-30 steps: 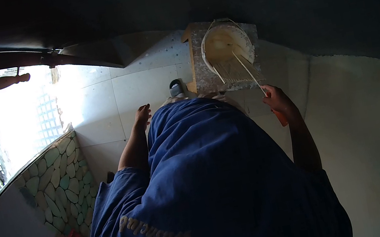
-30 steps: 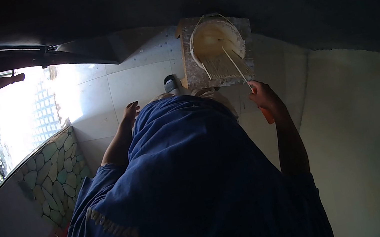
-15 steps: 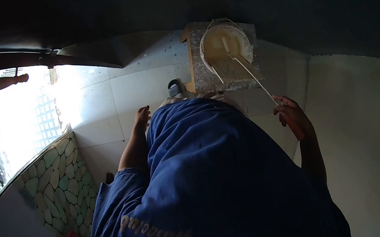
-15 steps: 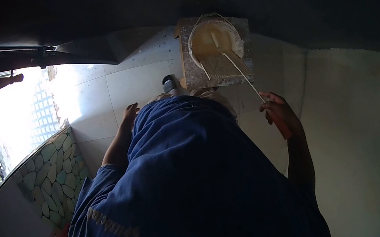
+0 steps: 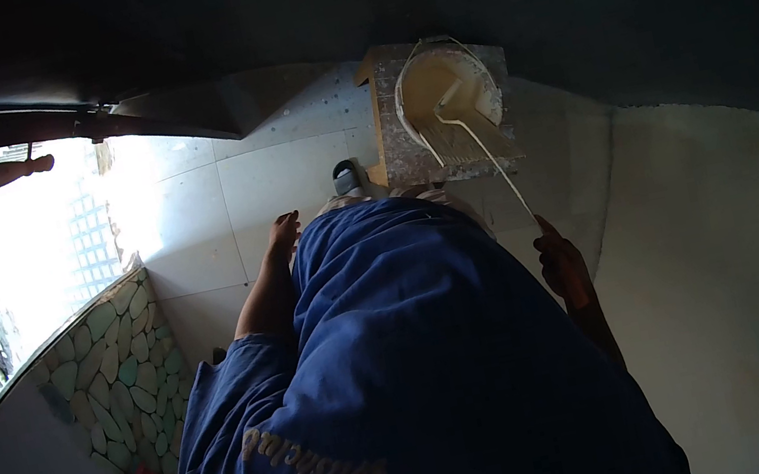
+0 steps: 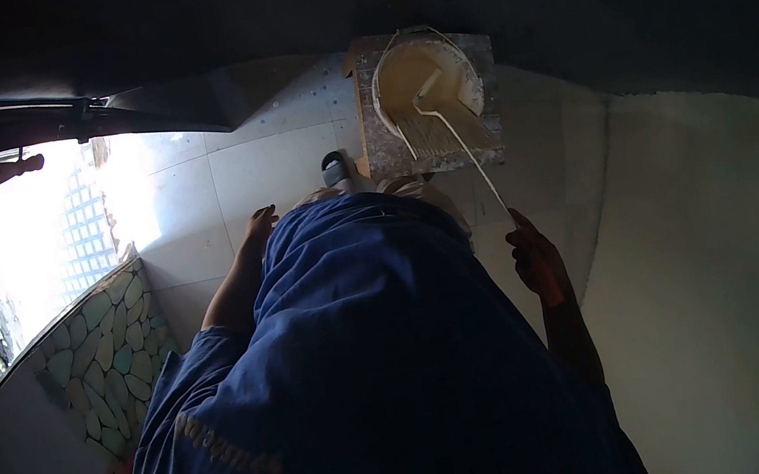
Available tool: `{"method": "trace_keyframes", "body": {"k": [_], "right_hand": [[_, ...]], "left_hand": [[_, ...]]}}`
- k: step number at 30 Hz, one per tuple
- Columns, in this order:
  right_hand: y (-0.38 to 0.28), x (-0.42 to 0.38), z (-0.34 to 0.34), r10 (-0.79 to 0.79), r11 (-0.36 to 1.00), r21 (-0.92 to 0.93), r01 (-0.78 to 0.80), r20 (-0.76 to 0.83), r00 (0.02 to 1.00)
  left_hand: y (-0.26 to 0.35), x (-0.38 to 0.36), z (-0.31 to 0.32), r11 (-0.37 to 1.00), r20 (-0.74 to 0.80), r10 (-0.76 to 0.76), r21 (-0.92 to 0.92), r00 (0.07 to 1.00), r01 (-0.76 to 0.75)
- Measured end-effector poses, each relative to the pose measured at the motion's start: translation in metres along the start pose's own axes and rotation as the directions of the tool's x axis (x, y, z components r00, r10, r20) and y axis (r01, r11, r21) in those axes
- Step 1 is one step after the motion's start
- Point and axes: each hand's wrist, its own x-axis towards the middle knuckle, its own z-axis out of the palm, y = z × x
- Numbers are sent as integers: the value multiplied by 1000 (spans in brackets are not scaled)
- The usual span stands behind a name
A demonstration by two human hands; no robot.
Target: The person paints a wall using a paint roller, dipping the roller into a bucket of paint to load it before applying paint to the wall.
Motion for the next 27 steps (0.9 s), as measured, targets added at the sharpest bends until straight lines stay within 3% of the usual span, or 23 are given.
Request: {"method": "trace_keyframes", "body": {"k": [7,9,10,12,13,15,22,27], "right_hand": [[9,5,5,27,999,-40,-27,9,1000],[7,5,18,32,959,-271,-84,-194,980],[6,6,25,30,959,-270,-83,-193,981],[3,7,39,-1,706,-656,-266,-377,926],[3,8,49,-2,707,-656,-266,-378,926],[3,10,70,-41,551,-742,-381,-480,876],[3,14,61,-16,439,-787,-434,-490,872],[10,14,36,-71,315,-875,-367,-407,911]], "left_hand": [[3,0,-5,1000,16,16,-22,1000,-16],[4,-2,-6,999,16,2,-33,1000,-1],[5,-2,-7,999,16,4,-32,1000,-3],[5,-6,-8,1000,11,12,-12,1000,-12],[5,-7,-9,1000,12,13,-12,1000,-12],[4,-8,-9,1000,11,21,-5,1000,-21],[-10,8,-8,999,21,-4,-45,1000,5],[-19,16,-5,996,25,6,-86,1000,-3]]}}
